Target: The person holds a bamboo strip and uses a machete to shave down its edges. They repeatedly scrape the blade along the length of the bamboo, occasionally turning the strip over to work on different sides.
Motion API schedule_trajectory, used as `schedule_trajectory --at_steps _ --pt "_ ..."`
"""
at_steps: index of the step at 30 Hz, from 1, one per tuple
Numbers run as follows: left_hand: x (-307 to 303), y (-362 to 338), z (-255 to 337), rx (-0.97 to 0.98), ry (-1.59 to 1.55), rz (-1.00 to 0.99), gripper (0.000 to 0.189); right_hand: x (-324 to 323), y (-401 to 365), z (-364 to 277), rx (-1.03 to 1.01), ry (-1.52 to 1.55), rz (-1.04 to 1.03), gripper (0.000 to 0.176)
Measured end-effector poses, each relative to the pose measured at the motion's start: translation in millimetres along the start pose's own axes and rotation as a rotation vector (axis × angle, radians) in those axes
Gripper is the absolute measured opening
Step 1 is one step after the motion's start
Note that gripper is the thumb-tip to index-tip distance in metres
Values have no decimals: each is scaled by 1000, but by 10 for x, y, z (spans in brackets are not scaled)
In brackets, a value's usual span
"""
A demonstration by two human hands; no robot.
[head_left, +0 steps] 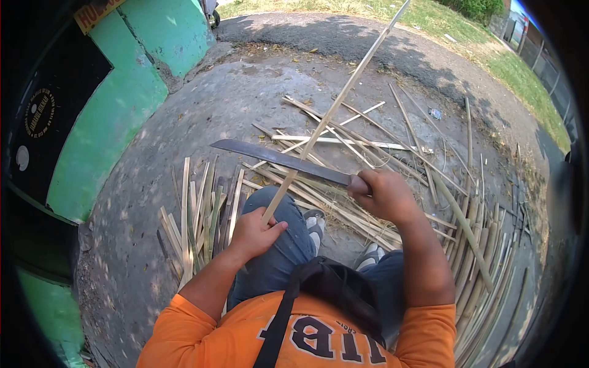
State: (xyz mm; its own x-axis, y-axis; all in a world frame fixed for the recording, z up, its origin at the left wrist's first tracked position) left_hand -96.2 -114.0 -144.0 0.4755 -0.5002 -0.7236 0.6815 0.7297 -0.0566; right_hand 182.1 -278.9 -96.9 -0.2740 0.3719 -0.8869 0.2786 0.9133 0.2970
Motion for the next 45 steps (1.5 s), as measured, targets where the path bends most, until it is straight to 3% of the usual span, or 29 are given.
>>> schedule_trajectory --at_steps 5,9,14,17,24,27,34,41,45 --pt "-20 -30 73 -13 32 -10 38 -348 4 76 -35 -210 134 39" --pt "-23 -45 61 9 47 -10 39 -410 -77 45 18 -114 83 37" --pt "-10 -42 38 24 28 -15 38 -265 -90 -400 -159 -5 -100 34" --pt "42 -28 -82 72 29 -13 38 -117 -49 -519 -282 19 -32 36" --pt "-25 -68 4 -2 33 45 39 -162 40 -291 -230 -102 245 43" --pt "-50 -53 27 -28 64 27 39 -103 -11 -361 -231 -118 113 44" --pt "-17 -34 32 3 76 24 37 134 49 -285 -110 -182 34 25" --pt "-13 -42 14 30 89 15 38 -46 133 216 154 -184 274 18" --pt "-12 -19 25 30 95 1 38 -156 94 177 113 -262 240 17"
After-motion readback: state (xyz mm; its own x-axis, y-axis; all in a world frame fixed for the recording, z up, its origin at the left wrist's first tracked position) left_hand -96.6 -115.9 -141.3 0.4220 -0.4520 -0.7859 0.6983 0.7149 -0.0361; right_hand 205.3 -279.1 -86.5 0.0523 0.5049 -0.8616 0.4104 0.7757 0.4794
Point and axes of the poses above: each hand's wrist, its own y-axis towards the middle knuckle, its own x-axis out of the palm, z = x × y, the point moved 4 cm from there along y, towards the middle knuckle, and after that the axes turned 1 degree about -x, right-handed, at the moved point
